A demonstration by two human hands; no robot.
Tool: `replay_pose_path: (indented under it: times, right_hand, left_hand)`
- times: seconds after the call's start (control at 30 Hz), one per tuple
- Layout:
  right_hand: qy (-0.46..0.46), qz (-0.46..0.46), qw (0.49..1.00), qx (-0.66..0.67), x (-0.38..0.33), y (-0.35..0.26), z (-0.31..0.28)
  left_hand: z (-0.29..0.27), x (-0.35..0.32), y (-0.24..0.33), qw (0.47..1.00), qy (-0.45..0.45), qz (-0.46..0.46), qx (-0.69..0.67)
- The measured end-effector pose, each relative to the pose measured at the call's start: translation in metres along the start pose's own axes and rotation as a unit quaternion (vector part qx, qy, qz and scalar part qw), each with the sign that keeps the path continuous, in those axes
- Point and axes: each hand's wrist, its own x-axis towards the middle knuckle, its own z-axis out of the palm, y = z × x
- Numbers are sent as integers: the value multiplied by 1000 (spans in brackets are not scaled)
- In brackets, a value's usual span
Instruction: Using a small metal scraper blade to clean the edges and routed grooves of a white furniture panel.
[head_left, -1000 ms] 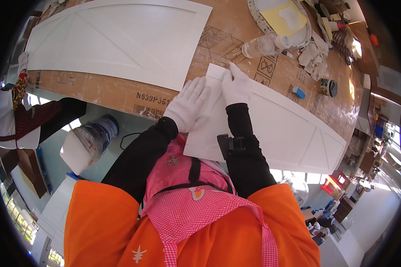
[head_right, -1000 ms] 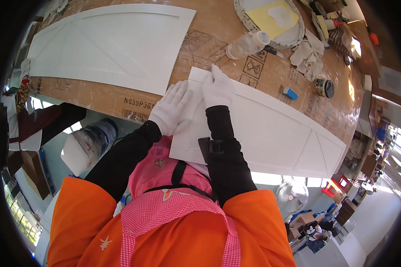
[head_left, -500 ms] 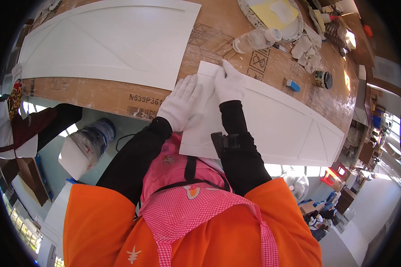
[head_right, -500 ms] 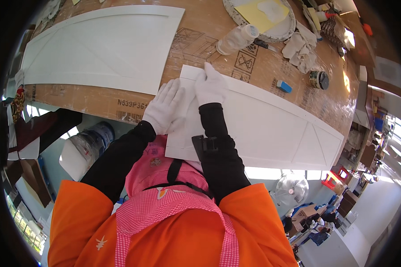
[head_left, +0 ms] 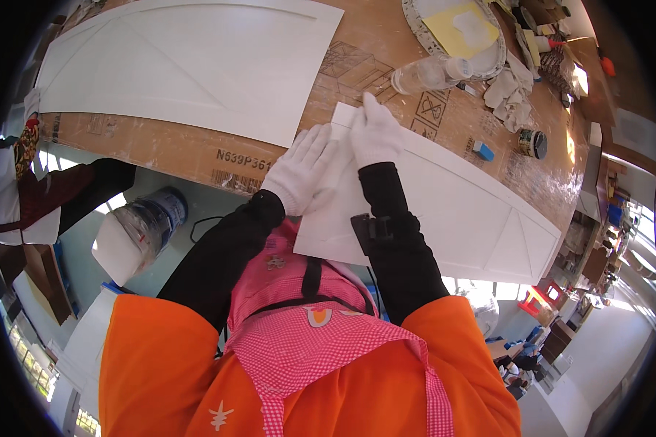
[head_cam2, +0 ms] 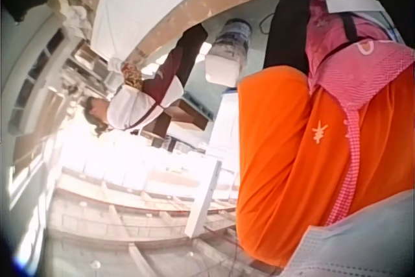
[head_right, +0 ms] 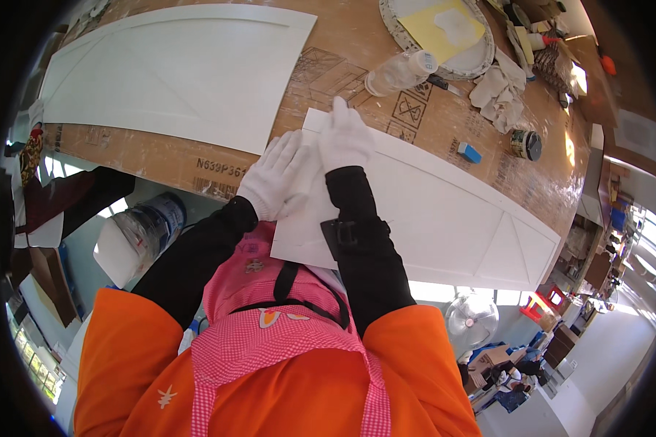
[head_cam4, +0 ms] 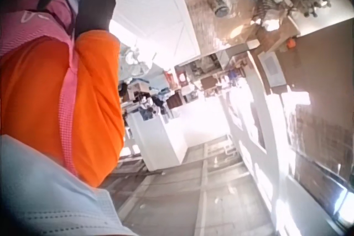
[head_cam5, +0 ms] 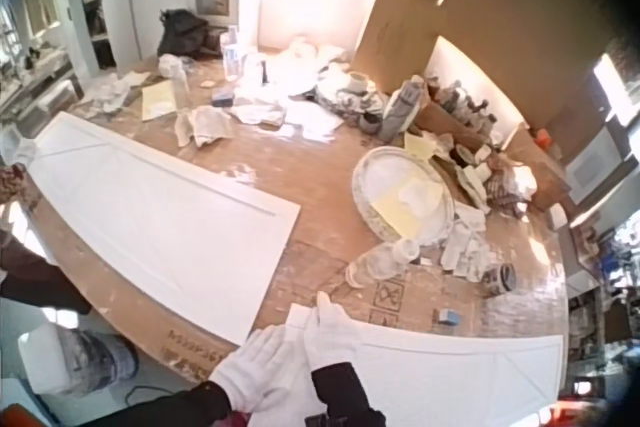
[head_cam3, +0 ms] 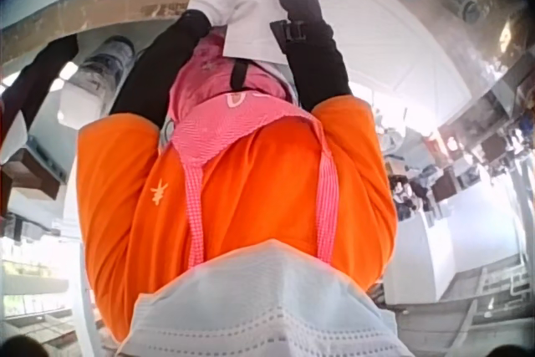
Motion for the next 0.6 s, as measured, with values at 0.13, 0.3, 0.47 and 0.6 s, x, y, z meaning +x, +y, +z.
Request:
replay_pose_path:
  times: [0.13, 0.3, 0.47, 0.6]
  right_hand:
    - [-43, -55, 998, 7, 12, -21, 2]
    - [18, -18, 993, 114, -13, 25, -2]
    - [-13, -4, 990, 143, -26, 2, 16]
    - [-46, -5, 979, 197, -20, -1, 19]
  left_hand:
    - [-1, 5, 2, 999, -32, -5, 9]
    - [2, -3, -2, 1000, 3, 1, 6]
    - [-3, 4, 1, 1000, -13, 0, 10]
    - [0, 2, -1, 1000, -21, -6, 9]
